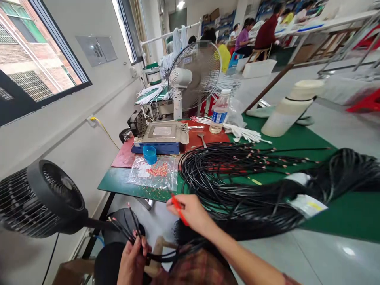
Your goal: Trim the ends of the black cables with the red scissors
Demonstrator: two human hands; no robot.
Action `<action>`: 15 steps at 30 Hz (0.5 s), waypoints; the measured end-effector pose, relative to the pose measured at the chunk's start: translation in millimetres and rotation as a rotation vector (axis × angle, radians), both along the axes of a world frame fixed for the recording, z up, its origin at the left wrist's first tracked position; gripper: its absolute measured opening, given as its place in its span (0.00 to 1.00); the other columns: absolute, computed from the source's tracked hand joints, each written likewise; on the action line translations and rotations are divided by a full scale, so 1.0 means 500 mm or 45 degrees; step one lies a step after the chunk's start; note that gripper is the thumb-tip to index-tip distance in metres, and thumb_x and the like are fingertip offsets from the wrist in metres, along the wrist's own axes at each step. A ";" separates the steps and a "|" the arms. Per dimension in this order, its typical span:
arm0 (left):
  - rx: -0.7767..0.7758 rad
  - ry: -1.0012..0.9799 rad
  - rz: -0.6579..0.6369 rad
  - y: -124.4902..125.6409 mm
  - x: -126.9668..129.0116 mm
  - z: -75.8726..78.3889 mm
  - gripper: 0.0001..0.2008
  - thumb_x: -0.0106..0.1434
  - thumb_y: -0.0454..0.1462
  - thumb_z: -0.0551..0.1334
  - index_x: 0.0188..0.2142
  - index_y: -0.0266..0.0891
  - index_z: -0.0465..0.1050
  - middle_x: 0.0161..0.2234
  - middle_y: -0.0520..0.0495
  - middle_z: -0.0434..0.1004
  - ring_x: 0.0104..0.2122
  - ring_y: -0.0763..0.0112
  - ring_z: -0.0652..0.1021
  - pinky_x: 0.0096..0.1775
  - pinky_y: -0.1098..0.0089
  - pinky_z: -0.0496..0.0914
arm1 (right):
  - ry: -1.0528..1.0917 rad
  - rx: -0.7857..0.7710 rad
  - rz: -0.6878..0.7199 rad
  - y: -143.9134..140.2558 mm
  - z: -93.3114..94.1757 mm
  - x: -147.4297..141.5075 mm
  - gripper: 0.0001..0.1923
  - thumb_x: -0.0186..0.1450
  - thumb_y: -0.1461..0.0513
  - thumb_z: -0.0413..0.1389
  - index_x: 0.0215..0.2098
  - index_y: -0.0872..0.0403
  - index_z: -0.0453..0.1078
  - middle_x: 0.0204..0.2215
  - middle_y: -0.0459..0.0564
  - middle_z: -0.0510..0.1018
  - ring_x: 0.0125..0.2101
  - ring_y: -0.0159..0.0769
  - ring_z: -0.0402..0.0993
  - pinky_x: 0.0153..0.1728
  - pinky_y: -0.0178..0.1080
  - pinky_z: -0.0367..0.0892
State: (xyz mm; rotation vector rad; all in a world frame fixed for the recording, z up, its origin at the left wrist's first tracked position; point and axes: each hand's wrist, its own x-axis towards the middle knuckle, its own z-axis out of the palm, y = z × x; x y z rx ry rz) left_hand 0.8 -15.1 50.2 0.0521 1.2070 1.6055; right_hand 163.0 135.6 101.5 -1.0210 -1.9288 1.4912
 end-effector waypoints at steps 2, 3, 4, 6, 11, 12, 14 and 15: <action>0.010 0.002 -0.056 -0.008 0.003 0.000 0.11 0.47 0.40 0.64 0.28 0.39 0.65 0.18 0.56 0.69 0.18 0.82 0.65 0.26 0.75 0.61 | 0.123 -0.280 0.100 -0.044 -0.023 -0.063 0.19 0.52 0.50 0.57 0.27 0.60 0.72 0.14 0.42 0.63 0.16 0.24 0.54 0.18 0.30 0.51; 0.026 0.000 -0.080 -0.012 0.005 -0.001 0.11 0.46 0.40 0.65 0.28 0.39 0.66 0.18 0.56 0.69 0.18 0.82 0.65 0.25 0.75 0.61 | 0.168 -0.402 0.142 -0.062 -0.032 -0.087 0.19 0.51 0.51 0.58 0.28 0.60 0.71 0.13 0.40 0.61 0.15 0.22 0.52 0.17 0.29 0.48; 0.043 -0.006 -0.100 -0.015 0.008 -0.002 0.11 0.46 0.40 0.65 0.29 0.39 0.67 0.17 0.56 0.69 0.17 0.82 0.65 0.25 0.75 0.60 | 0.222 -0.518 0.171 -0.077 -0.039 -0.107 0.19 0.51 0.50 0.59 0.29 0.60 0.71 0.13 0.39 0.59 0.14 0.21 0.50 0.16 0.29 0.47; 0.068 -0.020 -0.133 -0.018 0.015 -0.005 0.11 0.46 0.40 0.65 0.27 0.38 0.67 0.16 0.55 0.68 0.16 0.82 0.65 0.24 0.74 0.60 | 0.325 -0.729 0.203 -0.099 -0.045 -0.131 0.20 0.49 0.49 0.59 0.26 0.60 0.69 0.12 0.39 0.59 0.13 0.21 0.49 0.15 0.28 0.46; -0.030 -0.107 0.014 -0.008 0.013 -0.012 0.13 0.41 0.39 0.68 0.25 0.38 0.68 0.20 0.52 0.73 0.21 0.79 0.71 0.26 0.75 0.63 | 0.420 -1.003 0.190 -0.118 -0.036 -0.134 0.22 0.45 0.49 0.62 0.21 0.59 0.64 0.12 0.42 0.63 0.13 0.23 0.57 0.15 0.28 0.49; -0.062 -0.109 0.088 -0.004 0.007 -0.011 0.15 0.40 0.40 0.68 0.26 0.39 0.68 0.21 0.53 0.74 0.22 0.79 0.71 0.26 0.75 0.64 | 0.415 -1.011 0.161 -0.120 -0.036 -0.129 0.21 0.45 0.49 0.62 0.21 0.59 0.64 0.13 0.42 0.64 0.14 0.23 0.57 0.16 0.28 0.48; -0.101 -0.056 0.187 0.004 -0.006 -0.001 0.15 0.41 0.41 0.68 0.28 0.40 0.67 0.22 0.55 0.72 0.21 0.82 0.69 0.24 0.77 0.62 | 0.388 -1.005 0.101 -0.125 -0.039 -0.119 0.21 0.43 0.51 0.63 0.21 0.59 0.64 0.13 0.41 0.63 0.14 0.22 0.55 0.16 0.28 0.47; -0.115 -0.011 0.207 0.007 -0.011 0.007 0.14 0.42 0.42 0.67 0.28 0.41 0.68 0.21 0.56 0.70 0.20 0.83 0.68 0.23 0.79 0.62 | 0.369 -1.006 0.082 -0.128 -0.042 -0.114 0.21 0.43 0.51 0.63 0.21 0.59 0.64 0.12 0.40 0.62 0.14 0.21 0.53 0.16 0.28 0.46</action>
